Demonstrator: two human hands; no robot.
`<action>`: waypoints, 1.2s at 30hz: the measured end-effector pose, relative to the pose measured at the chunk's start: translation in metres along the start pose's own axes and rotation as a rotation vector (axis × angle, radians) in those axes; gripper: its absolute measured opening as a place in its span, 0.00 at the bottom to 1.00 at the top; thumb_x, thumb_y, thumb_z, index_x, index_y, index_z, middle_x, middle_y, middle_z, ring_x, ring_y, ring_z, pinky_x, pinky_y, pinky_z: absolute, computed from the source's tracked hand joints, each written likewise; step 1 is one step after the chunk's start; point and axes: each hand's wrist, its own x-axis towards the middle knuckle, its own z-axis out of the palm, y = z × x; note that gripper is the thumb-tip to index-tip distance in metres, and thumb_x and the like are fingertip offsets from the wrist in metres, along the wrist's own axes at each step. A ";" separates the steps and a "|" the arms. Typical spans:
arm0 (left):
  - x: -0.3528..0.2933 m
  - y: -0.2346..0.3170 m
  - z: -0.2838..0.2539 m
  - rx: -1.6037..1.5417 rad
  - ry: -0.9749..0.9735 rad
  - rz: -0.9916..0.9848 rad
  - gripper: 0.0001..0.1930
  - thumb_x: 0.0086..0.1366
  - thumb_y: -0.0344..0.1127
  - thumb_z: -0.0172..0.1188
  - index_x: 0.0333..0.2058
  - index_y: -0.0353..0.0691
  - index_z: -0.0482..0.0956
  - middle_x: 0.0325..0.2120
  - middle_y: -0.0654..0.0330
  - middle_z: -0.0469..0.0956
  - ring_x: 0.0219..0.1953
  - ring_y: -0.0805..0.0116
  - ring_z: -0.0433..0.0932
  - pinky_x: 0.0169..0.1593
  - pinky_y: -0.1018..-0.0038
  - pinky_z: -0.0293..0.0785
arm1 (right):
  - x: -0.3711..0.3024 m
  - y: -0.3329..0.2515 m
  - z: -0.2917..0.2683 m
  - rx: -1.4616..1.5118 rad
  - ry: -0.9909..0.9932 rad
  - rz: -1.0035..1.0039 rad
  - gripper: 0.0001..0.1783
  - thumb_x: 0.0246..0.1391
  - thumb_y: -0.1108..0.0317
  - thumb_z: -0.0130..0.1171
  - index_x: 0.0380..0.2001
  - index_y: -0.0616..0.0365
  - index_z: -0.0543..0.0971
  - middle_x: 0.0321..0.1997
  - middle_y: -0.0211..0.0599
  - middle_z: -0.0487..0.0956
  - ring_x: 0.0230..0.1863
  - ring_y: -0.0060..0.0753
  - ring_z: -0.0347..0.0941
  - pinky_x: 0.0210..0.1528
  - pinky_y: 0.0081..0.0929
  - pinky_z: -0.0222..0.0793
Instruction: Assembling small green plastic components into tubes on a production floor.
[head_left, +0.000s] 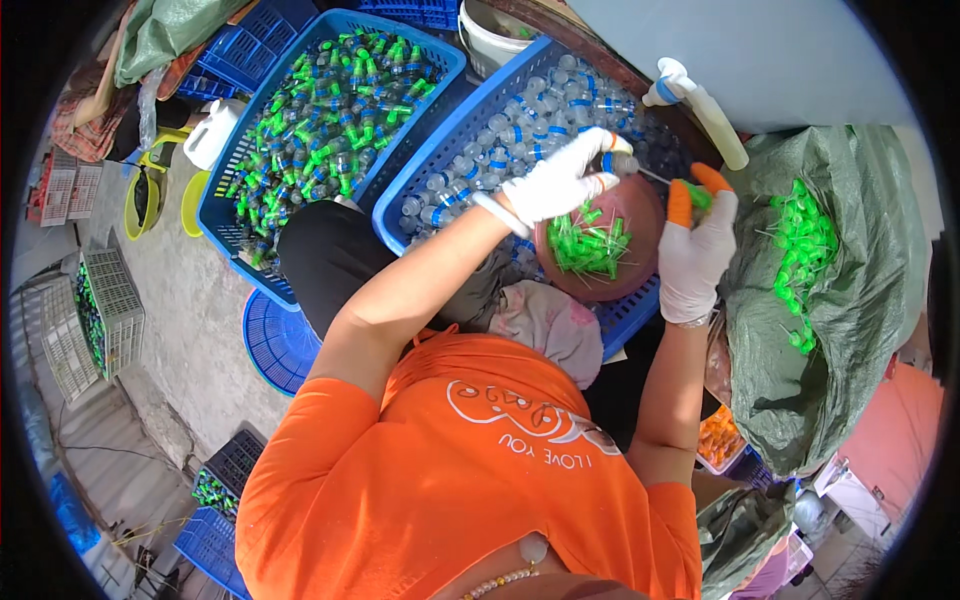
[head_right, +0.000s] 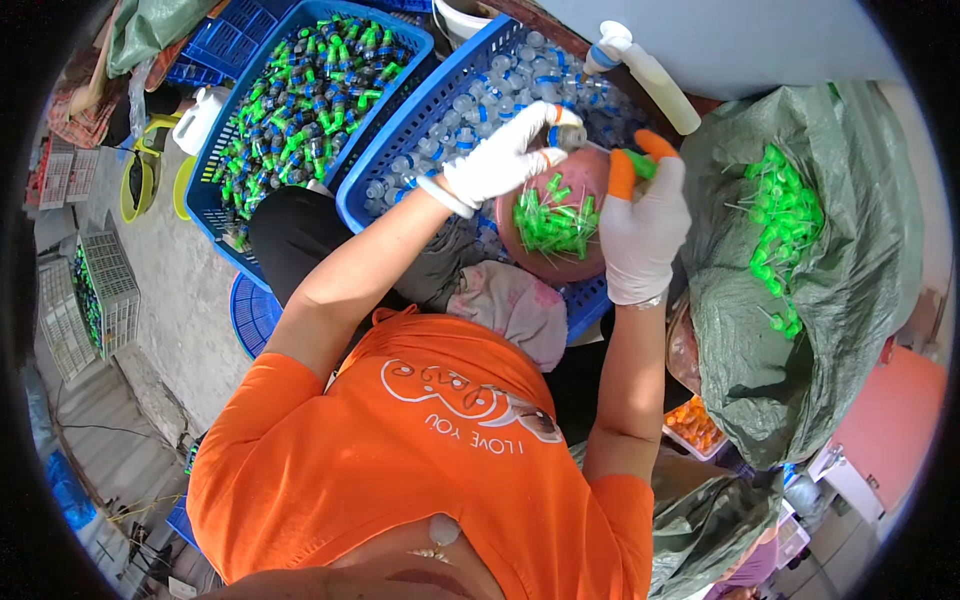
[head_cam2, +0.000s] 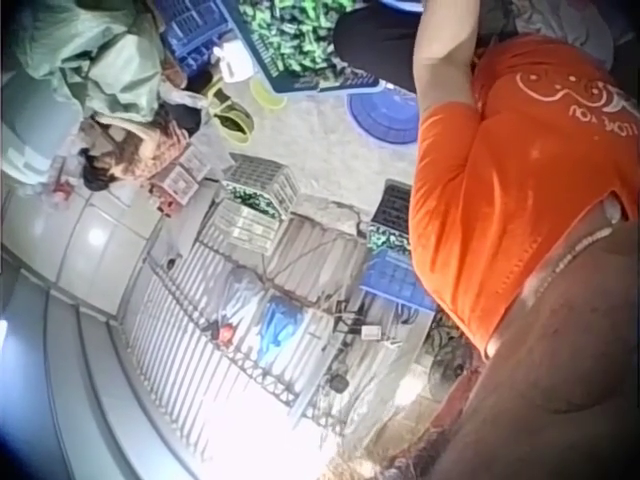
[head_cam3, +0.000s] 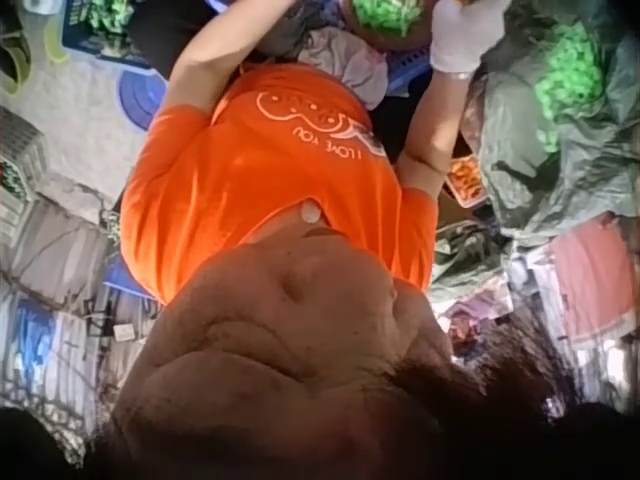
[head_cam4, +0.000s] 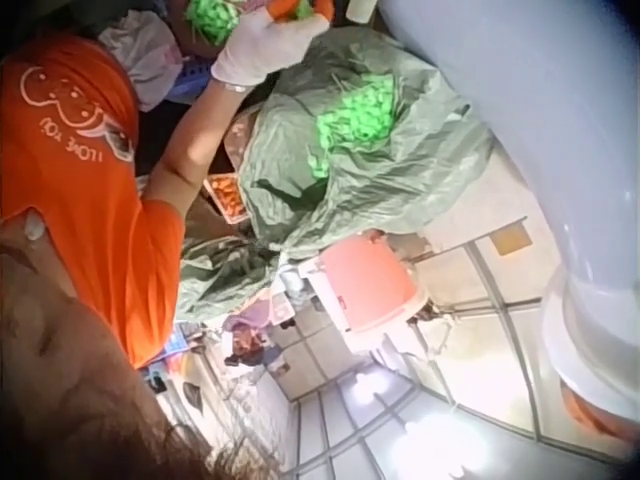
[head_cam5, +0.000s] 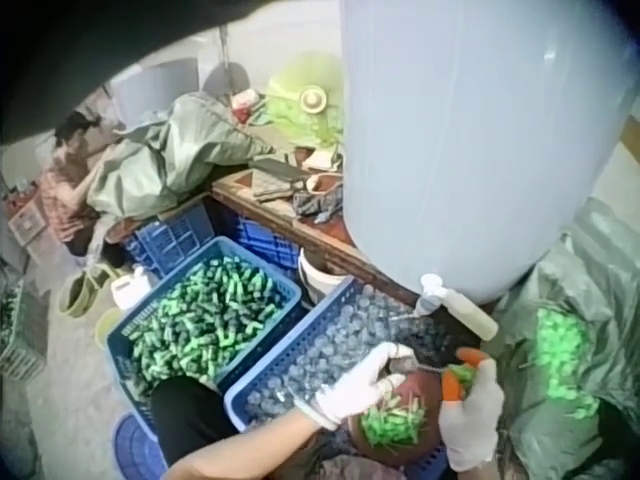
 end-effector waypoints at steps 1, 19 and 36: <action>-0.006 0.005 0.002 -0.041 -0.039 -0.025 0.18 0.64 0.25 0.54 0.52 0.36 0.66 0.43 0.61 0.71 0.43 0.78 0.69 0.46 0.78 0.69 | -0.003 0.002 0.001 -0.001 -0.002 0.001 0.13 0.56 0.70 0.59 0.44 0.59 0.75 0.30 0.40 0.79 0.27 0.31 0.77 0.32 0.29 0.72; -0.056 0.004 0.036 0.556 -0.111 0.295 0.22 0.53 0.25 0.60 0.48 0.35 0.67 0.38 0.49 0.70 0.40 0.44 0.74 0.45 0.65 0.71 | -0.058 0.050 -0.002 0.663 -0.460 0.734 0.05 0.59 0.71 0.55 0.37 0.59 0.73 0.26 0.24 0.73 0.23 0.17 0.64 0.25 0.19 0.59; -0.132 0.007 -0.017 0.757 -0.153 0.039 0.19 0.59 0.32 0.60 0.48 0.37 0.68 0.40 0.48 0.71 0.42 0.50 0.73 0.46 0.63 0.70 | -0.117 0.044 0.034 0.604 -0.846 0.465 0.13 0.56 0.70 0.56 0.44 0.63 0.73 0.35 0.50 0.78 0.36 0.49 0.77 0.38 0.35 0.70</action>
